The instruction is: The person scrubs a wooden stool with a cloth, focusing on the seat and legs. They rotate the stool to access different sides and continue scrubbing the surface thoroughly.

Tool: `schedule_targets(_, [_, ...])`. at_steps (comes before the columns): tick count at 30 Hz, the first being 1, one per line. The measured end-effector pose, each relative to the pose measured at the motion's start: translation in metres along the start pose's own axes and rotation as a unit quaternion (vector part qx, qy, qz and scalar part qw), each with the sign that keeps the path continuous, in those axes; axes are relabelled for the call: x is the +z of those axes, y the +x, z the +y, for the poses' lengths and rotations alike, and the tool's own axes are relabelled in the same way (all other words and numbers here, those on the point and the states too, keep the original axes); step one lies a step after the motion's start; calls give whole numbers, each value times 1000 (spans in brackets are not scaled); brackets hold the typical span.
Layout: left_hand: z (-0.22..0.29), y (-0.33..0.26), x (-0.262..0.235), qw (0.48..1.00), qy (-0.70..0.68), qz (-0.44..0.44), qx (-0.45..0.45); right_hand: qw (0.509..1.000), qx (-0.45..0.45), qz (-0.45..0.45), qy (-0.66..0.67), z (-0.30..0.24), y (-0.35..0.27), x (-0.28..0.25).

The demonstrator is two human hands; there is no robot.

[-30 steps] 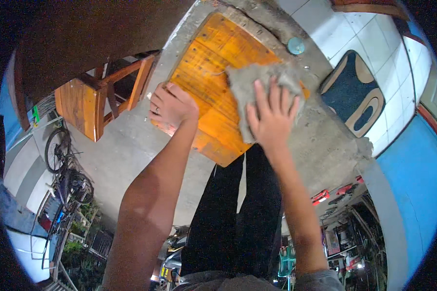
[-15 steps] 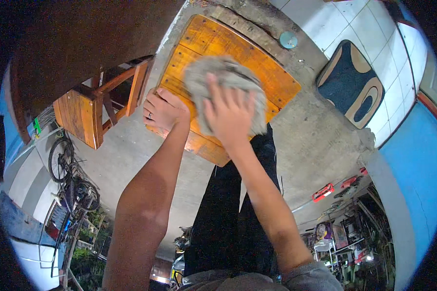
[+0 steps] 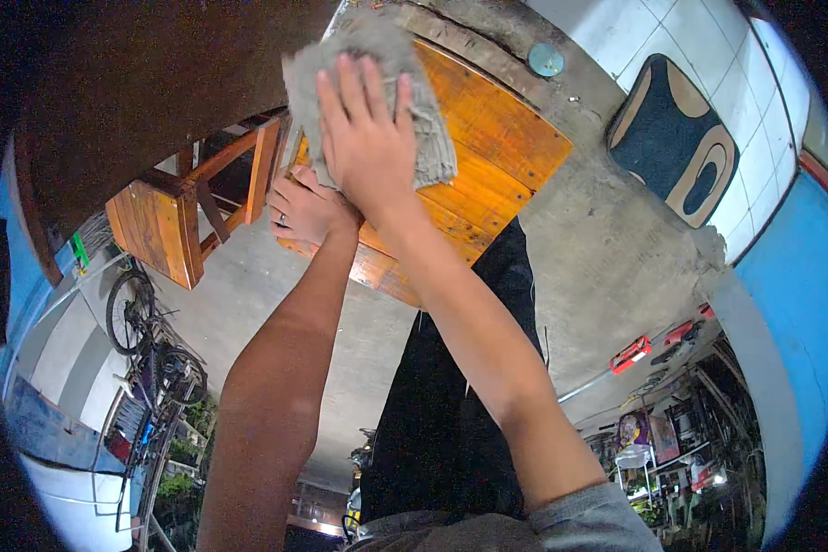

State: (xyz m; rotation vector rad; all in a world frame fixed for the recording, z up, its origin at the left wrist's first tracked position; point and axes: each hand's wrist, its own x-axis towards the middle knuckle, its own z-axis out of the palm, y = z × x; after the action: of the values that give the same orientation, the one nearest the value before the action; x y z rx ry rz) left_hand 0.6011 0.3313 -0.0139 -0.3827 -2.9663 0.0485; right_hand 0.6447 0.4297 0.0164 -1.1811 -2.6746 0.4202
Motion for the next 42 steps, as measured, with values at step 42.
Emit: schedule_targets(42, [4, 3, -14, 998, -47, -39, -15, 998, -40, 37, 13, 6, 11, -1])
